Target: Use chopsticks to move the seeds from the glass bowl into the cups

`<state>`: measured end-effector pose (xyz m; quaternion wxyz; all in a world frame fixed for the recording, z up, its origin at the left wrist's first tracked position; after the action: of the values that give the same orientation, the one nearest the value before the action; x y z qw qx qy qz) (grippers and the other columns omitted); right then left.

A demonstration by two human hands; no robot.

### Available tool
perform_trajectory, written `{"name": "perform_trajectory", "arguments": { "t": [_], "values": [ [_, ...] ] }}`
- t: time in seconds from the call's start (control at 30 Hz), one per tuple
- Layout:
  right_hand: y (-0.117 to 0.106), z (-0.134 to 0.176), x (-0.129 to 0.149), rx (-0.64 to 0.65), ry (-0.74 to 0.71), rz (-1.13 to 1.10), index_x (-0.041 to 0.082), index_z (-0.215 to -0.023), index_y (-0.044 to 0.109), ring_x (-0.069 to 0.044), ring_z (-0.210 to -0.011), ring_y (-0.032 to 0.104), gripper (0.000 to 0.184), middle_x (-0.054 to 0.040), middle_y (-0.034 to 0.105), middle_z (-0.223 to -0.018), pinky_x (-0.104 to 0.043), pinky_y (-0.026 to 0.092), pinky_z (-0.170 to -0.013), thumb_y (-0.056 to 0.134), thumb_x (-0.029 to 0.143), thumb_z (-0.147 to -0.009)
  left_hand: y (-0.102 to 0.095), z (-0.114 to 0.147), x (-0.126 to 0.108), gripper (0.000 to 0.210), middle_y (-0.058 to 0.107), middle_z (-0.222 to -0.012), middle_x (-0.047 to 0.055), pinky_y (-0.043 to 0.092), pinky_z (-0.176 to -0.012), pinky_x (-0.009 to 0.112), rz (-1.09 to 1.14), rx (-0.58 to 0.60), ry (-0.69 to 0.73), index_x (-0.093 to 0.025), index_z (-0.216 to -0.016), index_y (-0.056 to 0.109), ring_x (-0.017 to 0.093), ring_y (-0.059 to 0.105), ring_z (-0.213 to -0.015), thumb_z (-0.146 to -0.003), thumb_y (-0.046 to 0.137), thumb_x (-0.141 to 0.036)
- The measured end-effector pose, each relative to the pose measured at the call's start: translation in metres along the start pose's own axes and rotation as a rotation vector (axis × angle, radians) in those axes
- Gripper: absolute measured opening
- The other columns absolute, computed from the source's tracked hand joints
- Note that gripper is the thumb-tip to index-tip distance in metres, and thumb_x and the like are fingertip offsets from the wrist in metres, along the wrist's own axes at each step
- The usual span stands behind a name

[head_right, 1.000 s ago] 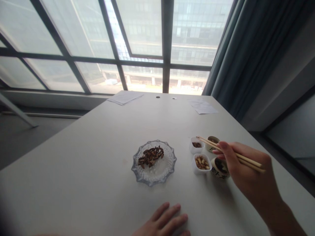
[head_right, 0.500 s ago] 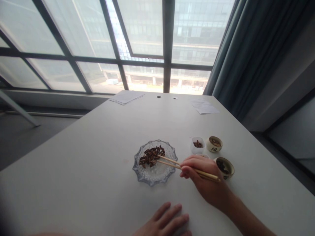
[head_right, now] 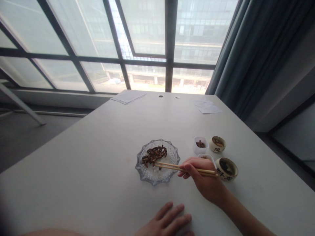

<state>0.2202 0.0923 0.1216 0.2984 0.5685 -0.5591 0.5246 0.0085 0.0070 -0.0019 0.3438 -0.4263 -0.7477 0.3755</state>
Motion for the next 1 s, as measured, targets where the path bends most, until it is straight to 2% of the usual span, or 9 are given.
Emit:
{"name": "perform_trajectory", "arguments": {
  "t": [0.13,0.2,0.37,0.53,0.7,0.83,1.0],
  "values": [
    [-0.019,-0.004,0.009,-0.101,0.061,0.065,0.016,-0.087,0.082,-0.022,-0.061,0.078,0.037,-0.01,0.08,-0.072,-0.028,0.065,-0.057,0.07,0.049,-0.1,-0.001,0.0,0.001,0.033,0.057,-0.153,-0.003,0.047,-0.112,0.038,-0.002,-0.044,-0.007,-0.038,-0.144,0.062,0.021,0.058,-0.133,-0.113,0.052,-0.045],
    [-0.024,-0.005,0.011,-0.093,0.075,0.123,0.017,-0.083,0.082,-0.02,-0.055,0.074,0.038,-0.0082,0.078,-0.065,-0.026,0.062,-0.053,0.071,0.049,-0.099,-0.001,0.001,0.001,0.034,0.056,-0.154,-0.003,0.046,-0.113,0.039,0.002,-0.019,0.001,-0.037,-0.145,0.061,0.022,0.057,-0.135,-0.113,0.051,-0.046],
    [-0.016,-0.006,0.007,-0.007,0.043,0.136,0.017,-0.084,0.082,-0.017,-0.06,0.074,0.036,-0.0076,0.079,-0.07,-0.024,0.06,-0.058,0.07,0.046,-0.1,-0.001,0.002,0.001,0.036,0.054,-0.157,-0.001,0.045,-0.114,0.04,0.002,0.013,0.011,-0.038,-0.147,0.06,0.024,0.056,-0.137,-0.113,0.051,-0.047],
    [-0.007,-0.006,0.003,-0.021,0.038,0.049,0.016,-0.086,0.081,-0.019,-0.062,0.078,0.038,-0.009,0.08,-0.072,-0.025,0.063,-0.058,0.067,0.048,-0.101,-0.003,0.001,0.001,0.035,0.056,-0.155,-0.003,0.046,-0.114,0.039,-0.007,-0.018,0.002,-0.038,-0.146,0.061,0.022,0.056,-0.136,-0.113,0.051,-0.045],
    [-0.019,-0.007,0.01,-0.082,0.073,-0.004,0.016,-0.086,0.081,-0.025,-0.059,0.079,0.045,-0.0111,0.08,-0.069,-0.03,0.067,-0.056,0.069,0.058,-0.098,-0.001,0.002,0.001,0.037,0.054,-0.157,-0.001,0.046,-0.114,0.04,-0.003,0.034,0.024,-0.037,-0.147,0.059,0.024,0.056,-0.138,-0.113,0.05,-0.047],
    [-0.03,-0.008,0.014,-0.157,0.07,-0.012,0.017,-0.086,0.083,-0.026,-0.058,0.08,0.044,-0.011,0.08,-0.068,-0.032,0.068,-0.056,0.071,0.059,-0.095,0.0,0.004,0.0,0.037,0.053,-0.157,0.0,0.045,-0.115,0.041,0.007,0.016,0.016,-0.036,-0.147,0.059,0.024,0.056,-0.138,-0.112,0.052,-0.047],
    [-0.03,-0.009,0.013,-0.13,0.048,0.031,0.017,-0.083,0.082,-0.023,-0.054,0.078,0.044,-0.0103,0.079,-0.065,-0.027,0.065,-0.053,0.071,0.057,-0.097,-0.004,0.001,0.002,0.035,0.056,-0.154,-0.002,0.047,-0.114,0.039,-0.003,-0.012,0.007,-0.037,-0.146,0.06,0.023,0.056,-0.136,-0.113,0.051,-0.046]
  ]
}}
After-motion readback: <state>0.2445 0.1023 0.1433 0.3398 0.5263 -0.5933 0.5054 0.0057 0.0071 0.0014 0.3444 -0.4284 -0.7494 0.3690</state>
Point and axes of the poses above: each hand's wrist, its own z-axis away from the middle knuckle, its own y-axis out of the palm, x = y × z, the point moved 1 cm from there along -z, towards the middle knuckle
